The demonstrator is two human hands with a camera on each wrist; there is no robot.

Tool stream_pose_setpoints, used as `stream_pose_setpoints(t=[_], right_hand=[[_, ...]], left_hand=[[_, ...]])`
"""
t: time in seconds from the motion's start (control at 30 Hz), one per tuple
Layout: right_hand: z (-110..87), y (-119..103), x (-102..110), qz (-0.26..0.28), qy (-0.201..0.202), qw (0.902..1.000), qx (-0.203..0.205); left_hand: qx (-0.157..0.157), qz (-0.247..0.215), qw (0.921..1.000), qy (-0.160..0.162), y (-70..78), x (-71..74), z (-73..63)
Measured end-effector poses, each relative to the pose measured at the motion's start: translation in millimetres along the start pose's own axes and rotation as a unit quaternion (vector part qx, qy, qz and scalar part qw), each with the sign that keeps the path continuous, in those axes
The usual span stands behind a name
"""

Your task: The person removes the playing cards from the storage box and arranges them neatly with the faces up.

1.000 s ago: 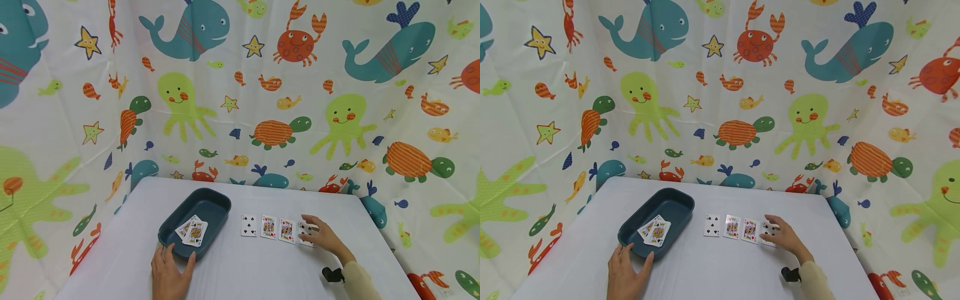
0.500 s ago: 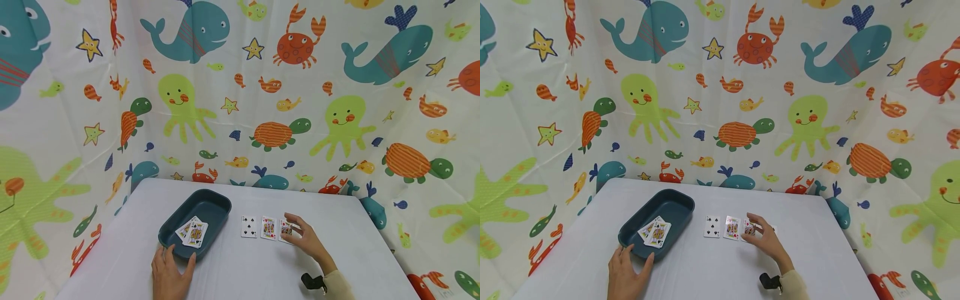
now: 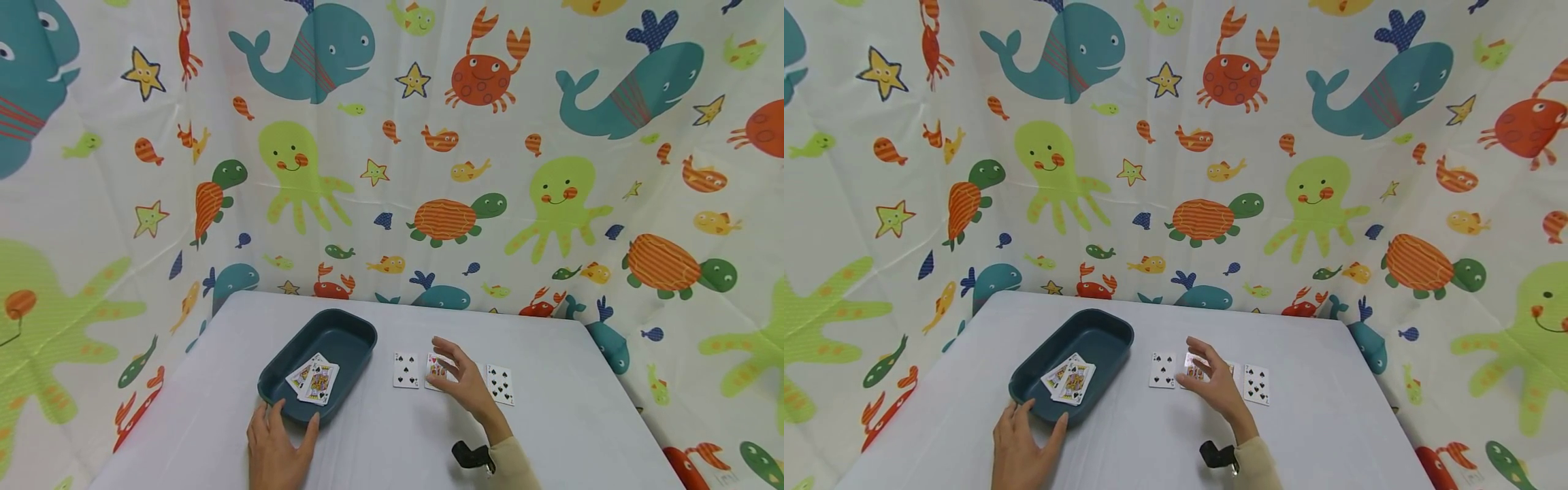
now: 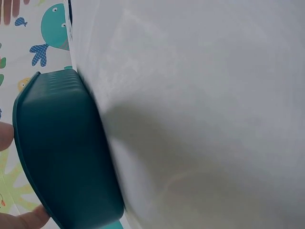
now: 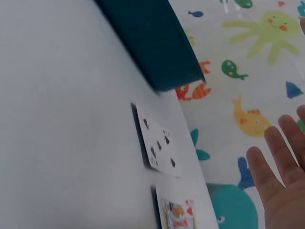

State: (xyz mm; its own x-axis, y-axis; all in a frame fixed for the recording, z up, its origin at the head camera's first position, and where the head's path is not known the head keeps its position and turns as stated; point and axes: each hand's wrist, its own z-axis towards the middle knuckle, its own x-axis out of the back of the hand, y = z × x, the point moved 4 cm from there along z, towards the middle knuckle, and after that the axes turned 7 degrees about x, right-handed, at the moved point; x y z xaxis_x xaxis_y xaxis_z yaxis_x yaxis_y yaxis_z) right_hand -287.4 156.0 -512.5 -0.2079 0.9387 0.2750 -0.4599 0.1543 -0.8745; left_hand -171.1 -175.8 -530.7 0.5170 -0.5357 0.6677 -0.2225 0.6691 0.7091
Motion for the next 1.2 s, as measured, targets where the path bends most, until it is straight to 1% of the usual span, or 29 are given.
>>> stream_pose_setpoints(t=[0.13,0.3,0.43,0.6,0.63,0.73,0.83,0.87,1.1,1.2], right_hand=[[10.6,-9,-21,0.026,-0.008,0.9994,0.02],[24.2,-20,-47,0.041,-0.028,0.9984,0.028],[34.6,-27,-64,0.052,-0.039,0.9975,0.028],[43.6,-34,-83,0.057,-0.058,0.9963,0.029],[44.8,-40,-86,0.058,-0.065,0.9958,0.027],[48.6,-41,-96,0.057,-0.073,0.9953,0.028],[52.2,-42,-106,0.048,-0.08,0.9955,0.02],[53.7,-38,-110,0.045,-0.08,0.9956,0.022],[64.3,-40,-135,0.021,-0.114,0.9933,0.007],[69.5,-39,-145,0.003,-0.126,0.992,0.009]], left_hand=[[-0.001,-0.001,1.0,0.002,-0.6,0.0,-0.4],[-0.011,-0.005,0.9999,0.012,-1.0,0.0,-0.2],[-0.011,-0.003,0.9998,0.015,-1.5,-0.3,-0.1],[-0.005,0.0,0.9999,0.011,-1.4,-0.5,-0.3],[-0.003,0.001,1.0,0.009,-1.4,-0.7,-0.3],[0.001,0.004,1.0,0.006,-0.8,-1.0,-0.3],[0.003,0.007,1.0,0.006,-0.8,-0.6,-0.2],[0.002,0.007,1.0,0.006,-0.5,-0.4,-0.2],[0.004,0.008,0.9999,0.005,-0.1,-0.2,-0.6],[0.004,0.005,1.0,0.005,-0.5,-0.5,-0.6]])
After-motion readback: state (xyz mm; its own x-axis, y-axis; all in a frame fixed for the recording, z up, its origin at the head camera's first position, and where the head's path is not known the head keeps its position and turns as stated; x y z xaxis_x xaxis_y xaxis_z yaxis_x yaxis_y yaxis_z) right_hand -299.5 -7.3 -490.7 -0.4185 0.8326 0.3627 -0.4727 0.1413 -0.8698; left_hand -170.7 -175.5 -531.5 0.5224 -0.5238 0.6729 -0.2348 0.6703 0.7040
